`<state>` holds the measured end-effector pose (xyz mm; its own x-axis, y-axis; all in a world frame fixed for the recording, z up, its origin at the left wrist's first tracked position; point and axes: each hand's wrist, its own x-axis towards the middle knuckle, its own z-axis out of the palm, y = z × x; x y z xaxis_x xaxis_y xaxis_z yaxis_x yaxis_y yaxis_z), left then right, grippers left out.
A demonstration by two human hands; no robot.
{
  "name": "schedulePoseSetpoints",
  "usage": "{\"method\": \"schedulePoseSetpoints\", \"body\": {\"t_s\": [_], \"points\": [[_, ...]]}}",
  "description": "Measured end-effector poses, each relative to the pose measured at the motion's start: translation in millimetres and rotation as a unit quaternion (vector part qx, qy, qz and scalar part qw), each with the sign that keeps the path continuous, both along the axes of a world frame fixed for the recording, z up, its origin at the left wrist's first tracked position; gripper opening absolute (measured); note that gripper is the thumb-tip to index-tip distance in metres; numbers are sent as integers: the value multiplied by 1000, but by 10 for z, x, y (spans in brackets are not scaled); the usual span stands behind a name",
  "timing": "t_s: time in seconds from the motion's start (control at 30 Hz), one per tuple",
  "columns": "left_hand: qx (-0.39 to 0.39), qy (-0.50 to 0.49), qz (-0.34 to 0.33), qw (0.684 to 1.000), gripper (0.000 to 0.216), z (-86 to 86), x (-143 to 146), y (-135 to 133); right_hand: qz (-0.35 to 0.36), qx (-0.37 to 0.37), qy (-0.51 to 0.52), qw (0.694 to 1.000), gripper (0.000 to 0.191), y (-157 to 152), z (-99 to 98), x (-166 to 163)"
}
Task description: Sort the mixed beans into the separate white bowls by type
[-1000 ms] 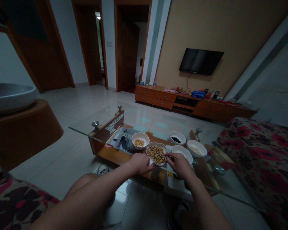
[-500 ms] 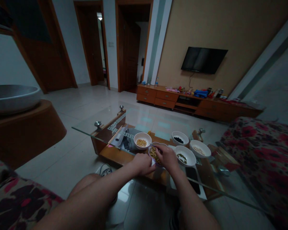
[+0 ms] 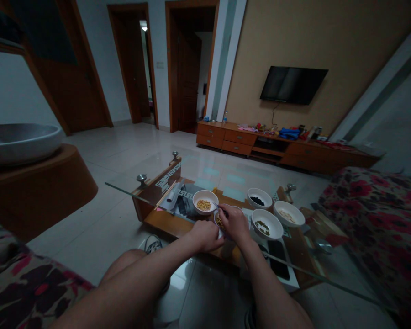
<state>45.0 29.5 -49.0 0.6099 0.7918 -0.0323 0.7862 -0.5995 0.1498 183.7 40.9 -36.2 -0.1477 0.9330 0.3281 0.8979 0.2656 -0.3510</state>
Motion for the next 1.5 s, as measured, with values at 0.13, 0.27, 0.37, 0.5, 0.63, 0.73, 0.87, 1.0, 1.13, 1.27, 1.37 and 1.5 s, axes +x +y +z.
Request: {"method": "schedulePoseSetpoints", "body": {"t_s": [0.13, 0.27, 0.37, 0.5, 0.63, 0.73, 0.87, 1.0, 1.13, 1.27, 1.37, 1.5], "points": [[-3, 3, 1, 1000, 49, 10, -1, -3, 4, -4, -10, 1000, 31, -39, 48, 94], [9, -2, -7, 1000, 49, -11, -4, 3, 5, -26, -31, 999, 30, -103, 97, 225], [10, -2, -8, 1000, 49, -22, -3, 8, -11, -71, -57, 996, 31, -153, 101, 321], [3, 8, -4, 1000, 51, -3, -1, 5, -12, -103, -88, 991, 30, -204, 74, 422], [8, 15, -2, 1000, 51, 27, 0, -7, -23, -130, -104, 986, 30, -236, 60, 477], [4, 14, 2, 1000, 51, 40, 3, -15, -21, -134, -109, 985, 31, -254, 66, 492], [-6, 16, 6, 1000, 52, 50, 3, -18, -18, -137, -116, 984, 31, -261, 69, 484], [-7, 18, 5, 1000, 54, 57, 1, -19, -16, -150, -123, 981, 31, -248, 54, 469], [-8, 18, 3, 1000, 51, 55, 0, -16, -5, -153, -116, 981, 31, -235, 36, 465], [-6, 16, 2, 1000, 49, 44, 0, -8, -2, -151, -116, 982, 30, -227, 19, 467], [-8, 14, 4, 1000, 50, 34, 4, -4, 0, -148, -116, 982, 30, -217, 5, 468], [-2, 14, 0, 1000, 49, 25, 10, -5, 1, -145, -116, 983, 29, -209, -9, 471]]}}
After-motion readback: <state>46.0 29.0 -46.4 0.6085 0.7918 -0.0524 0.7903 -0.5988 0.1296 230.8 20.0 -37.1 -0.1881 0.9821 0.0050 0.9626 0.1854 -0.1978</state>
